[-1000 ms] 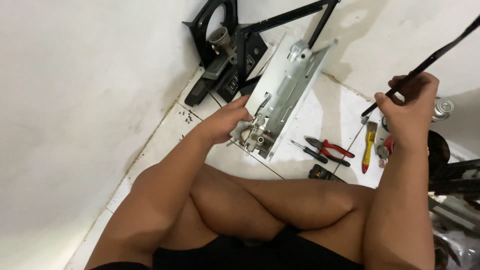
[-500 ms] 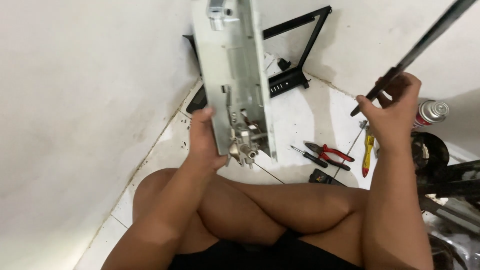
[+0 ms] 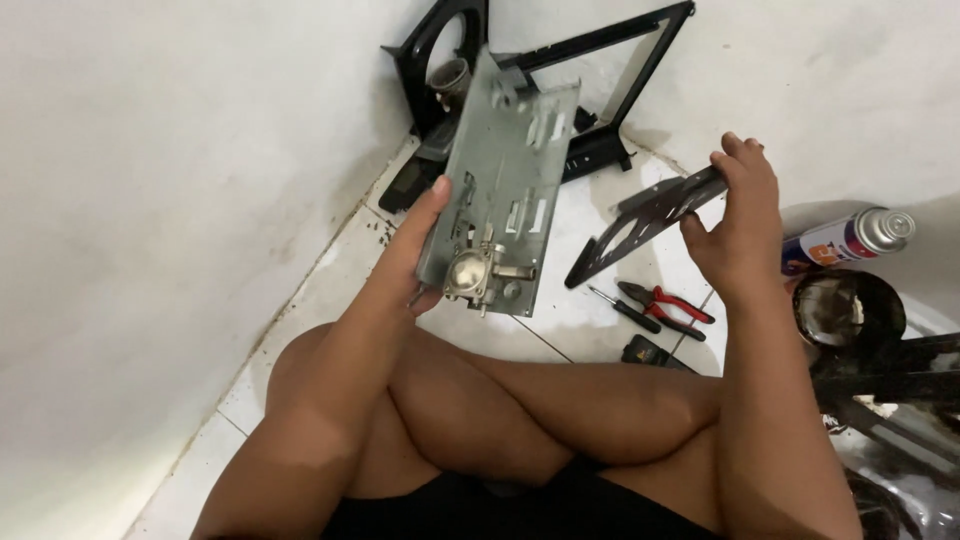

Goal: Mounting a metal internal frame into a plastic housing for a portable tool

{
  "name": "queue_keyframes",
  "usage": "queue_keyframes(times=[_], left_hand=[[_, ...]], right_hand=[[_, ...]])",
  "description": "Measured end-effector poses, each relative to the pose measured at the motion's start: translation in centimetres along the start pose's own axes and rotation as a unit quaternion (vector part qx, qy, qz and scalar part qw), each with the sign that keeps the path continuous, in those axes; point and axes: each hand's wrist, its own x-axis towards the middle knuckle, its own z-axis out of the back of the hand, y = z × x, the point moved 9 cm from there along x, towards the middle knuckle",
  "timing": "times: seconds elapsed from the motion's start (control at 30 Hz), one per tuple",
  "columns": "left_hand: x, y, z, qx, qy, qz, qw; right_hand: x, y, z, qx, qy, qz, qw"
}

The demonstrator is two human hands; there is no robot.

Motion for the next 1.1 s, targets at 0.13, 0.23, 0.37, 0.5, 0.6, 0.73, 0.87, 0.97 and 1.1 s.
queue_keyframes(times=[0.13, 0.23, 0.37, 0.5, 0.6, 0.73, 0.87, 0.97, 1.1], left_hand=[[0.4, 0.4, 0.2, -0.008, 0.005, 0.005, 1.000], [0.8, 1.8, 1.3, 0.019, -0.048, 0.073, 0.996], [0.1, 2.3, 0.9, 0.048, -0.079, 0.116, 0.989], [0.0, 2.9, 0.8, 0.076, -0.085, 0.140, 0.984], [0.7, 3.2, 1.3, 0.099, -0.077, 0.130, 0.984], [0.5, 3.7, 2.2, 0.096, -0.084, 0.132, 0.983], [0.5, 3.5, 0.9, 0.110, -0.063, 0.126, 0.984], [2.1, 4.4, 1.6, 0.110, -0.002, 0.062, 0.992], [2.0, 3.3, 0.6, 0.106, 0.078, -0.035, 0.991]], right_hand=[[0.2, 1.3, -0.6, 0.036, 0.016, 0.015, 0.999], [0.4, 2.7, -1.0, 0.034, 0.007, 0.084, 0.996], [0.2, 4.0, -1.6, 0.028, 0.020, 0.115, 0.993], [0.0, 4.6, -2.5, 0.016, 0.028, 0.134, 0.990], [0.0, 4.9, -2.9, 0.015, 0.028, 0.146, 0.989], [-0.1, 5.1, -3.1, 0.024, 0.023, 0.150, 0.988], [-0.1, 3.9, -2.8, 0.061, 0.020, 0.109, 0.992], [-0.3, 1.4, -3.0, 0.134, 0.014, 0.057, 0.989], [0.0, 0.4, -1.5, 0.213, 0.004, -0.015, 0.977]])
